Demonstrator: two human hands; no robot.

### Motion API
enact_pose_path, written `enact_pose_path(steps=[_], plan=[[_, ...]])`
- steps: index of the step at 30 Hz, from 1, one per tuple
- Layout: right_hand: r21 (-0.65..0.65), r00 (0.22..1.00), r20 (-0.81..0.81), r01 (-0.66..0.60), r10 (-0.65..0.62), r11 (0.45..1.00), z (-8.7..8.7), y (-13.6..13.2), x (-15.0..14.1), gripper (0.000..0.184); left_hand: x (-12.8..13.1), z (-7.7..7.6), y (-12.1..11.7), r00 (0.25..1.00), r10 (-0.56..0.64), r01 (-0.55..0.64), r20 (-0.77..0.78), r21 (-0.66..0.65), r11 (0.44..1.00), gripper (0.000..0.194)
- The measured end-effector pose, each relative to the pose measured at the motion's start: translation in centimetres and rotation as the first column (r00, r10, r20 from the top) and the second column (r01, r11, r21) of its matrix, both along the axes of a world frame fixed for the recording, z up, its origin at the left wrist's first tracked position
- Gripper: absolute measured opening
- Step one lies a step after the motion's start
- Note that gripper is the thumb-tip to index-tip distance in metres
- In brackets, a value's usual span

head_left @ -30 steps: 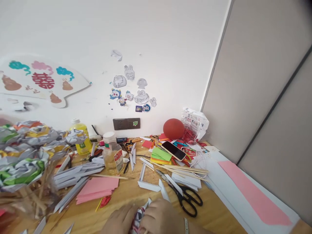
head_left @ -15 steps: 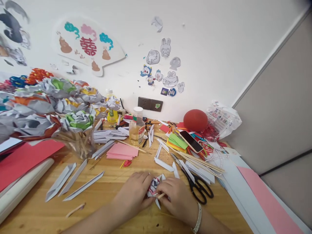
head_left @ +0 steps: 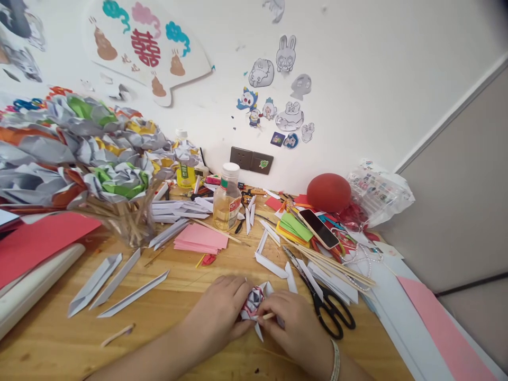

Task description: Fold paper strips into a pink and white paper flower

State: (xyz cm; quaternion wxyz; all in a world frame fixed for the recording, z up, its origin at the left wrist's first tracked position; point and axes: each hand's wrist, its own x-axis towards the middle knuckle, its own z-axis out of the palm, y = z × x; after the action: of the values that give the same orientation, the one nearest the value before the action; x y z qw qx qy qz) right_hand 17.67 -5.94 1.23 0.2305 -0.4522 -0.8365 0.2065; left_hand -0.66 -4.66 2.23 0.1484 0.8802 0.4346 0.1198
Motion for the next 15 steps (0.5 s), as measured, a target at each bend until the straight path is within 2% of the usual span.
enact_pose_path(steps=[4,8,15], plan=[[-0.030,0.998,0.015,0.069,-0.069,0.997,0.05,-0.14,-0.21,0.010,0.00,-0.19,0.10,1.000,-0.013,0.013,0.006,0.021,1.000,0.034],[-0.041,0.998,-0.008,0.057,-0.057,0.998,0.04,-0.17,-0.05,0.005,-0.04,-0.37,0.16,1.000,-0.018,0.016,0.021,0.055,0.998,0.032],[-0.015,0.996,-0.005,0.086,-0.086,0.996,-0.39,-0.16,0.05,0.009,-0.06,-0.20,0.02,0.999,-0.029,0.027,0.022,0.085,0.996,0.033]])
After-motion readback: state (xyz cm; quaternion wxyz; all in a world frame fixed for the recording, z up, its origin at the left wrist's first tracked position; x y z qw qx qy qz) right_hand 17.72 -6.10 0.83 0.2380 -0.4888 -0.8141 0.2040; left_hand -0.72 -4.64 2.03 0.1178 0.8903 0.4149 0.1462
